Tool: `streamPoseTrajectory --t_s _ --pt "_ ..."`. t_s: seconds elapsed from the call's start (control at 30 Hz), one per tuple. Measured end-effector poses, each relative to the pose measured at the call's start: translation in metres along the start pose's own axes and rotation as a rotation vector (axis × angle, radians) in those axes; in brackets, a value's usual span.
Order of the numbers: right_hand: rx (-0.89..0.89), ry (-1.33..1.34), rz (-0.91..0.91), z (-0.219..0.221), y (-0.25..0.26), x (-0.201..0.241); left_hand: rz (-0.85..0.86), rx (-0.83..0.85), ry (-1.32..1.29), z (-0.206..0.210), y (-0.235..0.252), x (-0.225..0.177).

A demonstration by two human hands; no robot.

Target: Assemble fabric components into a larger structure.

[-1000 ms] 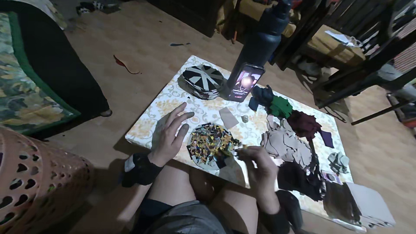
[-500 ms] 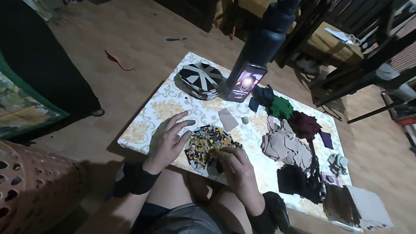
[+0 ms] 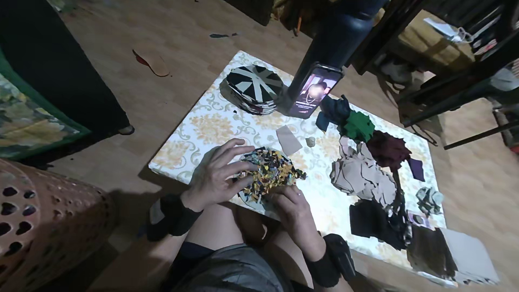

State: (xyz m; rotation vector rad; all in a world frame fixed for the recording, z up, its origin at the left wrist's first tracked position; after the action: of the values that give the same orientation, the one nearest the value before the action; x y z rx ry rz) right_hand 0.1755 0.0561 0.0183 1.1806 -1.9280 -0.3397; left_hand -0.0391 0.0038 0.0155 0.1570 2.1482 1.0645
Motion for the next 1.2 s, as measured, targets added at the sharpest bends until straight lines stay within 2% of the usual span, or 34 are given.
streamPoseTrajectory --t_s 0.1,0.23,0.47,0.67,0.77,0.83,1.0,1.13,1.2 --pt "-0.056 0.06 0.036 -0.012 0.001 -0.002 0.064 0.057 -0.019 0.006 -0.005 -0.011" --pt "-0.145 -0.018 0.073 -0.019 -0.004 -0.006 0.11 0.157 0.026 0.017 -0.015 -0.026" --pt "-0.049 -0.194 0.098 -0.008 -0.012 -0.003 0.161 0.326 0.079 0.027 -0.022 -0.028" --pt "-0.175 -0.169 0.123 -0.017 -0.018 -0.001 0.104 0.301 0.034 0.025 -0.021 -0.025" --pt "-0.107 -0.17 0.125 -0.008 -0.024 0.002 0.067 0.256 -0.051 0.022 -0.021 -0.021" --pt "-0.033 -0.202 0.112 -0.002 -0.026 0.003 0.092 0.302 -0.076 0.021 -0.021 -0.022" --pt "-0.086 -0.165 0.111 -0.007 -0.024 0.004 0.161 0.372 -0.015 0.024 -0.023 -0.025" --pt "-0.009 -0.188 0.1 -0.002 -0.026 0.004 0.16 0.374 0.023 0.026 -0.024 -0.025" --pt "-0.026 -0.183 0.101 -0.005 -0.026 0.004 0.151 0.373 0.013 0.025 -0.024 -0.025"
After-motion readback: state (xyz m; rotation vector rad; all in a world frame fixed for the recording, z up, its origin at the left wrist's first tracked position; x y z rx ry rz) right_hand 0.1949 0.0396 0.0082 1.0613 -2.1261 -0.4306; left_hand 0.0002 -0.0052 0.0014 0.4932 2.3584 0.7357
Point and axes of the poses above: each hand's wrist, its own y-axis towards the middle knuckle, its own z-axis out of the palm, x = y × z, the point moved 5 cm from there along y, towards the middle knuckle, and after that the axes turned 12 degrees about -x, right-handed, at the moved point
